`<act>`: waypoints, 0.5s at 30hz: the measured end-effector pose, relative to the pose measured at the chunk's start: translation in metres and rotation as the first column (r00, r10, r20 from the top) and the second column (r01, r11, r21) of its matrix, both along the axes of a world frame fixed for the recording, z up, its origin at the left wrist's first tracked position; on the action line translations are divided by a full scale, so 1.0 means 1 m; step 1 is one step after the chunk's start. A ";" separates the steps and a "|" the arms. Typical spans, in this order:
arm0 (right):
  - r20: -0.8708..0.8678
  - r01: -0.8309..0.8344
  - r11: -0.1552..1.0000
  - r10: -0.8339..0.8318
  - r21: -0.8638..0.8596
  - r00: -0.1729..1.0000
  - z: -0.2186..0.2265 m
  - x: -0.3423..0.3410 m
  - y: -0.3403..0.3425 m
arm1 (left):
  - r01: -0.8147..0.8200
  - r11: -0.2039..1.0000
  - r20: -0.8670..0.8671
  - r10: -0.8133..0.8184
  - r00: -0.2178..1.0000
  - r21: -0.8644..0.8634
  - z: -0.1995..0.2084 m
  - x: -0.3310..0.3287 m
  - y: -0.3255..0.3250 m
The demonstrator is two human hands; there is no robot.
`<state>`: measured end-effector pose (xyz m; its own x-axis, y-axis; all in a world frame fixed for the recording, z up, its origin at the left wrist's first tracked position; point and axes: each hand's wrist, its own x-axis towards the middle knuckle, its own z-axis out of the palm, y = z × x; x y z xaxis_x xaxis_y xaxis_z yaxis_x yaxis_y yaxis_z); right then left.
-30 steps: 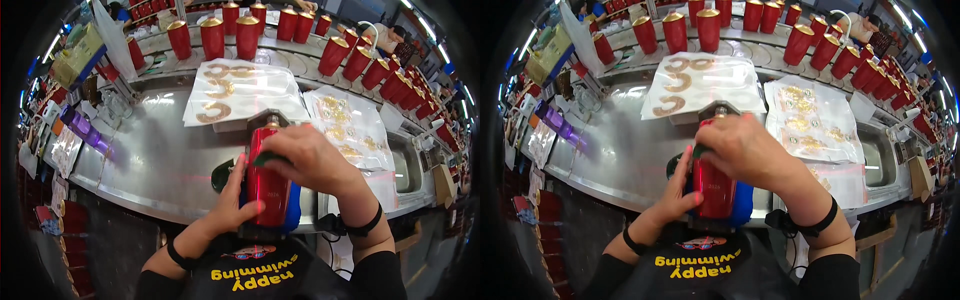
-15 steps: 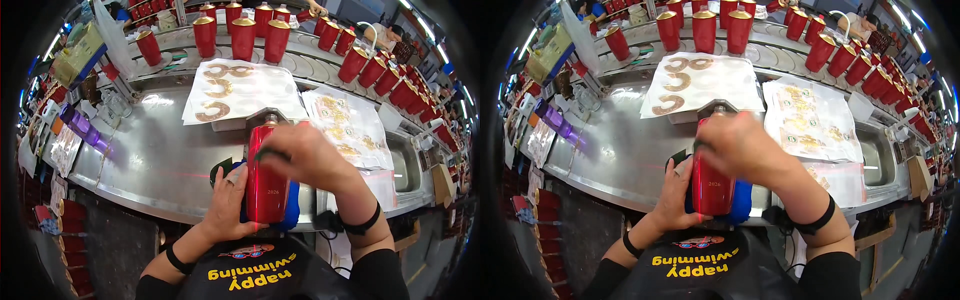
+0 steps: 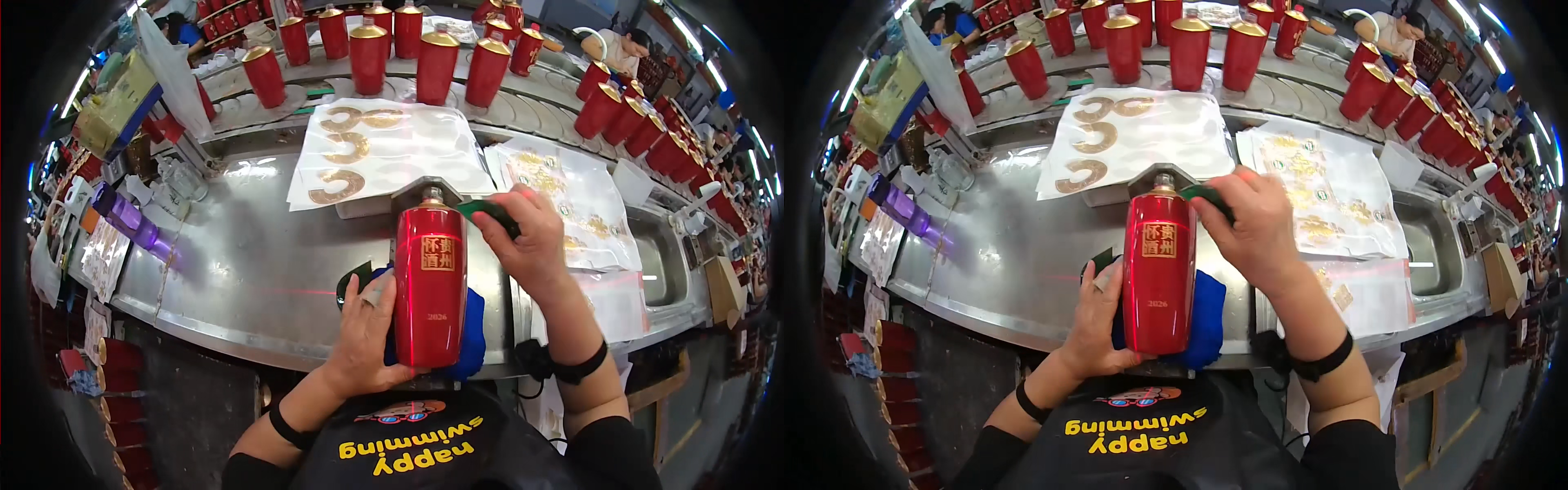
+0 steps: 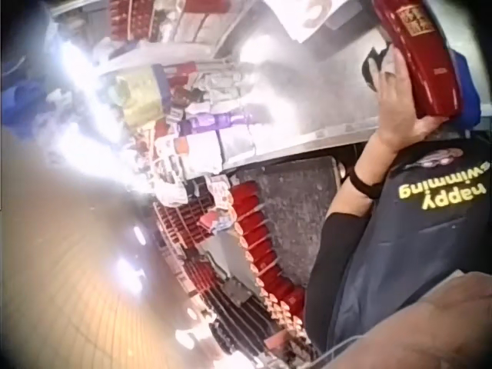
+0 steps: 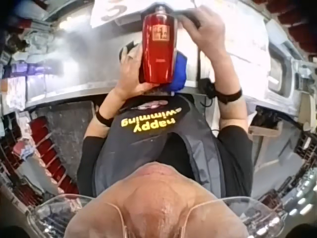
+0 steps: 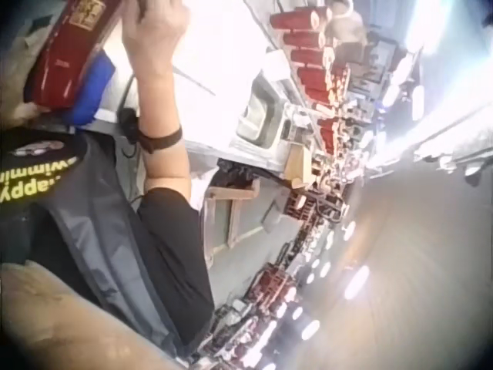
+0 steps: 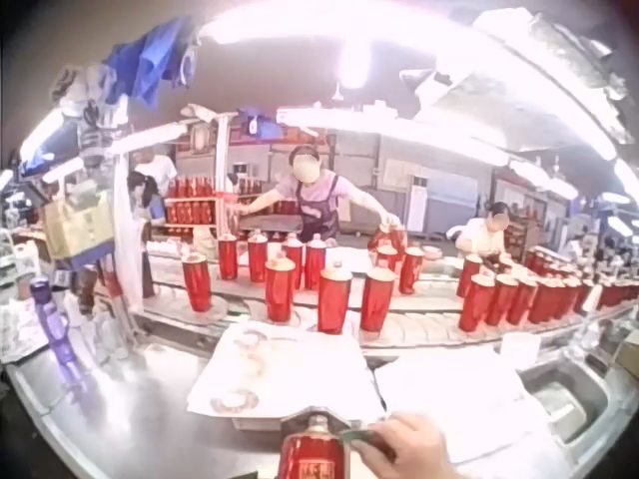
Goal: Applying decorative labels and gold seals to liquor bottles on a manufacturing conveyor line.
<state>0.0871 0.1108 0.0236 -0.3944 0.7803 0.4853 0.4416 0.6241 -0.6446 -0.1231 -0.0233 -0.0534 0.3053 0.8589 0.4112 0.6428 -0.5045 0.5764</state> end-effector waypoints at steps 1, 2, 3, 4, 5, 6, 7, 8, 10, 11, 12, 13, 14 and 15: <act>0.068 -0.186 0.981 0.183 0.051 0.981 0.015 -0.006 0.001 | -0.010 1.000 -0.003 0.010 1.000 0.000 0.003 0.000 -0.001; 0.144 -0.368 0.925 0.353 0.090 0.924 0.026 -0.011 0.000 | -0.028 0.999 -0.049 0.029 0.998 0.025 0.007 0.000 -0.001; 0.228 -0.521 0.854 0.505 0.012 0.833 0.030 -0.016 -0.007 | -0.035 0.998 -0.091 0.039 0.995 0.044 0.009 0.002 -0.003; 0.234 -0.490 0.864 0.502 -0.113 0.832 0.028 -0.021 -0.004 | -0.034 0.999 -0.091 0.038 0.995 0.040 0.010 0.003 -0.004; 0.241 -0.449 0.862 0.499 -0.235 0.832 0.023 -0.024 0.006 | -0.049 0.998 -0.099 0.053 0.994 0.043 0.010 0.004 -0.004; 0.240 -0.262 0.965 0.249 0.023 0.938 0.019 -0.032 0.022 | -0.064 0.997 -0.112 0.069 0.991 0.049 0.010 0.002 -0.004; 0.171 -0.036 0.962 -0.012 0.272 0.985 0.019 -0.036 0.032 | -0.059 0.997 -0.115 0.064 0.991 0.048 0.011 0.002 -0.003; 0.294 -0.028 0.805 -0.183 0.592 0.938 0.024 -0.025 0.029 | -0.037 0.998 -0.103 0.041 0.994 0.043 0.012 0.002 -0.001; 0.356 -0.216 0.853 0.038 0.475 0.934 0.009 -0.024 -0.005 | -0.028 0.999 -0.093 0.030 0.995 0.032 0.006 -0.007 0.002; 0.393 -0.395 0.849 0.249 0.351 0.885 0.002 -0.019 -0.025 | 0.028 1.000 -0.040 -0.027 0.999 0.007 0.000 -0.010 0.005; 0.298 -0.513 0.845 0.455 0.153 0.839 0.008 -0.013 -0.041 | 0.075 0.997 0.011 -0.075 0.997 -0.018 -0.005 -0.015 0.006; 0.165 -0.623 0.781 0.619 -0.033 0.768 0.016 -0.003 -0.052 | 0.075 0.997 0.010 -0.075 0.997 -0.015 -0.009 -0.020 0.009; 0.167 -0.622 0.782 0.617 -0.030 0.769 0.011 0.008 -0.055 | 0.079 0.997 0.042 -0.078 0.996 -0.025 -0.011 -0.025 0.015; 0.072 -0.513 0.850 0.523 -0.119 0.849 0.005 0.019 -0.055 | 0.082 0.996 0.070 -0.079 0.994 -0.035 -0.011 -0.029 0.022</act>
